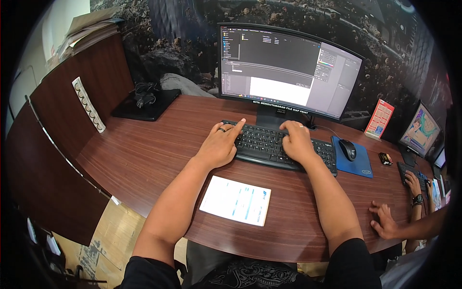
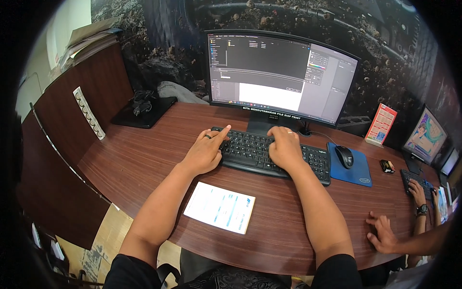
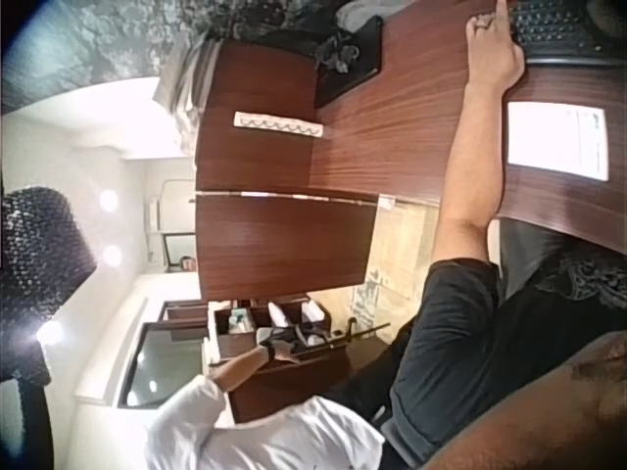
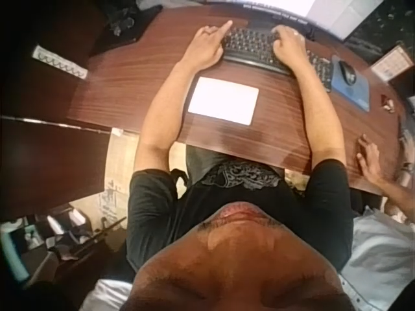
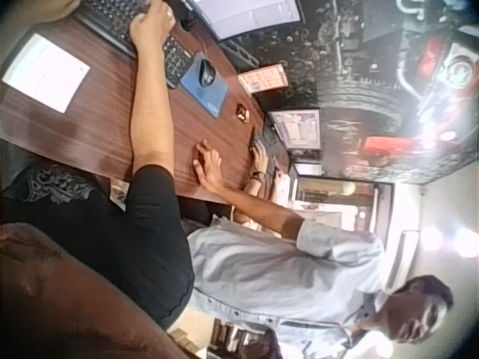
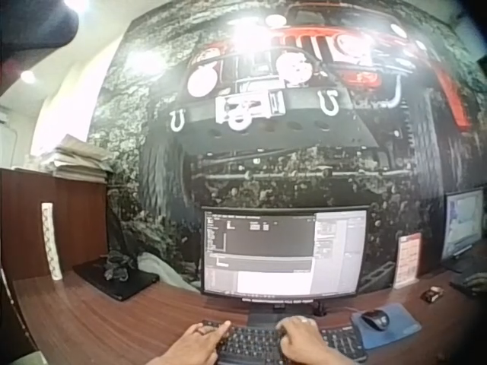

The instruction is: The recorder uses a graphic design software on a computer to arrange QR codes and layouts.

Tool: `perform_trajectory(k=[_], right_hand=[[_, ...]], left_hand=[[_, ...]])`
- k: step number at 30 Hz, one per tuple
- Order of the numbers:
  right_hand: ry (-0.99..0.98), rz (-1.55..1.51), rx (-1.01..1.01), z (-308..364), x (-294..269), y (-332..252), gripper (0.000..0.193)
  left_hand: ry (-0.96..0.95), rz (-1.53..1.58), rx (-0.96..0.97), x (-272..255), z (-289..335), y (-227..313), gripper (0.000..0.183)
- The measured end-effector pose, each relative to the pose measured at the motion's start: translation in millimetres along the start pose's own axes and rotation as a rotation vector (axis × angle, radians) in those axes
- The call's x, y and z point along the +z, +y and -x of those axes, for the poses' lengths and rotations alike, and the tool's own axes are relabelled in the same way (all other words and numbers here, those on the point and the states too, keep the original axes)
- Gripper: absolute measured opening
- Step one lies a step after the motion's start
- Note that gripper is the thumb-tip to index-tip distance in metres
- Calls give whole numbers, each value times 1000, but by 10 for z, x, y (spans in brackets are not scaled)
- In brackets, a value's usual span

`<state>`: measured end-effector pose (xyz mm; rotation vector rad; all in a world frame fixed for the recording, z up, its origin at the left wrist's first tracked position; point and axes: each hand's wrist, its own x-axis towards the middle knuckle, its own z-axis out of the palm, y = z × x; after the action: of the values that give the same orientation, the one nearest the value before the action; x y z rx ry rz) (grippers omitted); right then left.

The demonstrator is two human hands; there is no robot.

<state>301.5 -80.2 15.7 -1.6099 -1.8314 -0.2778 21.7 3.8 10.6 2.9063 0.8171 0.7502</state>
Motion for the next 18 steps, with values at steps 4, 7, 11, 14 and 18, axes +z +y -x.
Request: perform_trajectory(k=[4,7,11,14,18], right_hand=[[-33,32,195,-38,-189,226,23],[-144,-112,364,-44,-410,245,16],[-210,-190,352,0,-359,323,17],[-254,-151,282,9,-282,271,17],[-164,-113,101,-41,-210,45,21]], left_hand=[[50,22,38,8,40,-55,78],[27,23,9,3,51,-81,77],[-15,36,-3,27,-7,-35,75],[16,36,44,61,-10,6,74],[-73,42,-31,93,9,52,74]])
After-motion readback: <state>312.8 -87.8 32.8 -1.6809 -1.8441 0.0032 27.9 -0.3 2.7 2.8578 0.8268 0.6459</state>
